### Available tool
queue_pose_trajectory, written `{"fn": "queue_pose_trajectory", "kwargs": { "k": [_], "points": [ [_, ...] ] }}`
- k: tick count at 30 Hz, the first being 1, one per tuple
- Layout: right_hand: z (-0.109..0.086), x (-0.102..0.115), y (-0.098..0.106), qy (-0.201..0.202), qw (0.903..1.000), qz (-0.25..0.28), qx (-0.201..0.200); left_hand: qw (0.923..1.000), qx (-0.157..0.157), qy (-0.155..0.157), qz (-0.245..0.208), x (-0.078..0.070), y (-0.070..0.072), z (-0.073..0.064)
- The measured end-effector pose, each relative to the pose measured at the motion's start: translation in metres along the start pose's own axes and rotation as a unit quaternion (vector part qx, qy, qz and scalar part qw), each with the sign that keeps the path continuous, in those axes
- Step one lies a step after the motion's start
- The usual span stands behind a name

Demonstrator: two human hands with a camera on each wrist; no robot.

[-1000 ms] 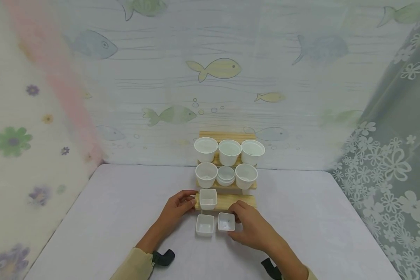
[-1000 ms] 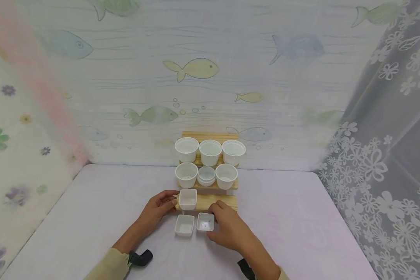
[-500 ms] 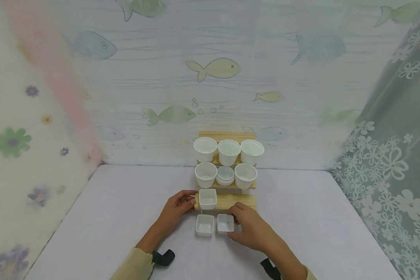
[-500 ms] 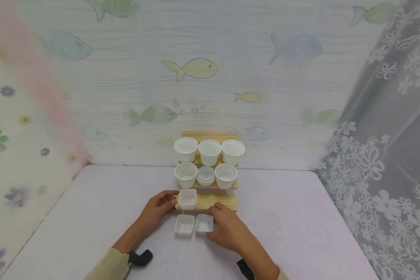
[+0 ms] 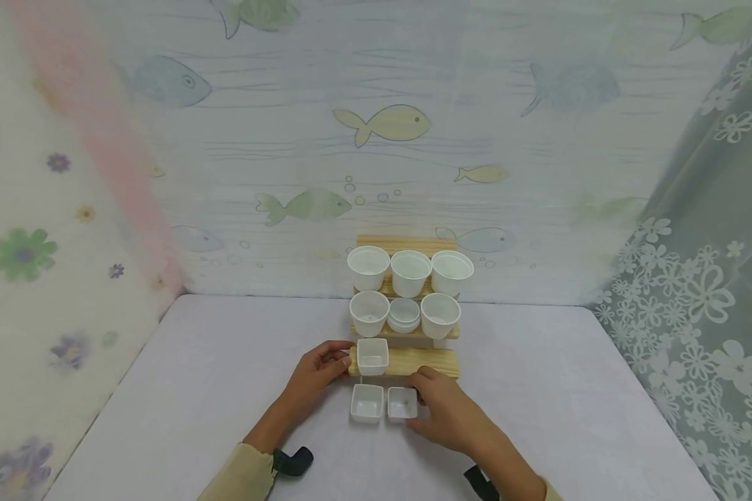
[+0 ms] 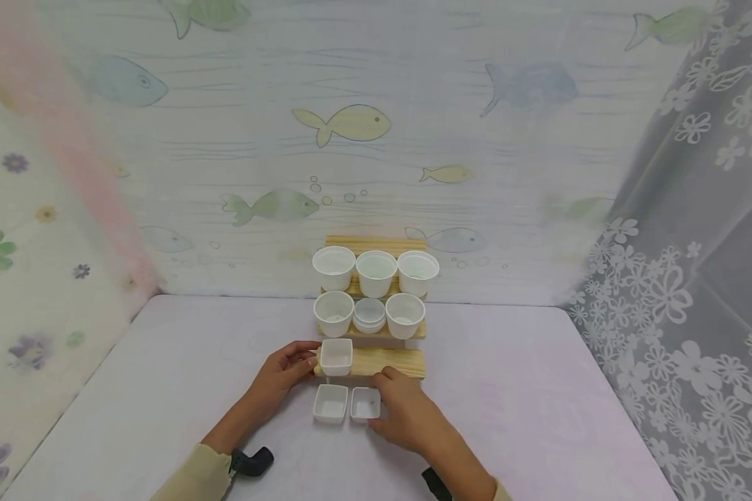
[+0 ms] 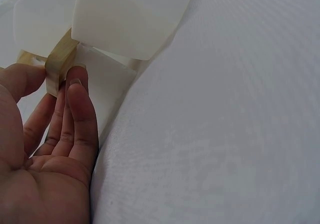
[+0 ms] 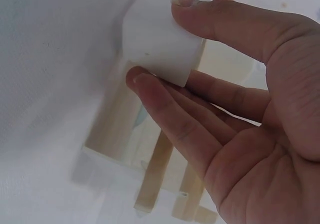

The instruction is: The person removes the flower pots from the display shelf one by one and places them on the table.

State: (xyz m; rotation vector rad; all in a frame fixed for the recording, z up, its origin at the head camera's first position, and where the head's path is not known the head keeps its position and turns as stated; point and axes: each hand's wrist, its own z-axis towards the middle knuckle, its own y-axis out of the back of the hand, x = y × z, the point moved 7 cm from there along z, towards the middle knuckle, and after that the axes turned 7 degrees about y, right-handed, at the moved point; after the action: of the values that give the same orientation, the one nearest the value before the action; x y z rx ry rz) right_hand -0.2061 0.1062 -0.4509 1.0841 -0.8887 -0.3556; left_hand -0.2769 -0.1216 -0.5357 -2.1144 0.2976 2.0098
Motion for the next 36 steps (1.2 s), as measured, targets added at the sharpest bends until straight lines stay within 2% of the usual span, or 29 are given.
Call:
{"fn": "queue_pose_trajectory", "kwargs": {
  "k": [6,21,27,36],
  "points": [
    [0.0,0.004,-0.001,0.005,0.9999,-0.005,-0.008,1.0,0.002,-0.005,0.007,0.0,0.0,0.0],
    [-0.002,0.005,-0.003,-0.01,0.9978,-0.064,-0.01,0.9998,-0.002,-0.003,0.02,-0.003,-0.001,-0.002],
    [-0.003,0.006,0.001,-0.017,0.9977,-0.065,-0.008,0.9998,-0.004,-0.003,0.018,-0.003,-0.001,-0.002],
    [-0.005,0.007,0.01,-0.007,0.9977,-0.064,-0.019,0.9998,0.0,-0.001,0.021,-0.004,-0.001,-0.003]
  ]
}}
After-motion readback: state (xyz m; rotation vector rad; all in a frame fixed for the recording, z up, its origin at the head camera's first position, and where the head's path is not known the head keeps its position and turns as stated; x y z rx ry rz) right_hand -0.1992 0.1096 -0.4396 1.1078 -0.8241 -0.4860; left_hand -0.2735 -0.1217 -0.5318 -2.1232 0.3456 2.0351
